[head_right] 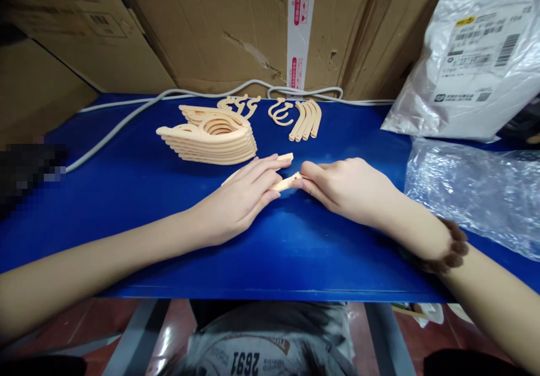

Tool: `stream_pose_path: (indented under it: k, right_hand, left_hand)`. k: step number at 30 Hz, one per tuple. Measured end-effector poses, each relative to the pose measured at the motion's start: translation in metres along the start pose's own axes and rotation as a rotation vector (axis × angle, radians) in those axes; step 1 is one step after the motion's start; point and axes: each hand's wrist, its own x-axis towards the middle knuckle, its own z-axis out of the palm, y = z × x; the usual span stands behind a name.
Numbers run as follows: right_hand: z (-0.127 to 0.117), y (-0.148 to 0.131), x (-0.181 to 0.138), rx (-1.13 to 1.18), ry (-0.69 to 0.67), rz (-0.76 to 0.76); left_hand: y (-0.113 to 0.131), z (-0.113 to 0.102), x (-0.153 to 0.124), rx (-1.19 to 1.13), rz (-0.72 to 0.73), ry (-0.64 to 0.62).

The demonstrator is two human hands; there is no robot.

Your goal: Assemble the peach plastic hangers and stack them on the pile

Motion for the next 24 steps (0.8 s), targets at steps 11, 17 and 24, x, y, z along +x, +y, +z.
stream_pose_path:
  k: [11, 17, 24]
  right_hand:
    - [0.0003, 0.0018, -0.0002, -0.105, 0.047, 0.009]
    - [0.0031, 0.0056, 0.0019, 0.046, 0.012, 0.043]
    - [-0.0016, 0.0038, 0.0037, 0.23, -0.052, 0.055]
  left_hand:
    - [0.0003, -0.0005, 0.001, -0.032, 0.03, 0.04]
    - [-0.0007, 0.0013, -0.0001, -0.016, -0.022, 0.038]
    - [-0.0015, 0.0008, 0.0003, 0.0, 0.005, 0.037]
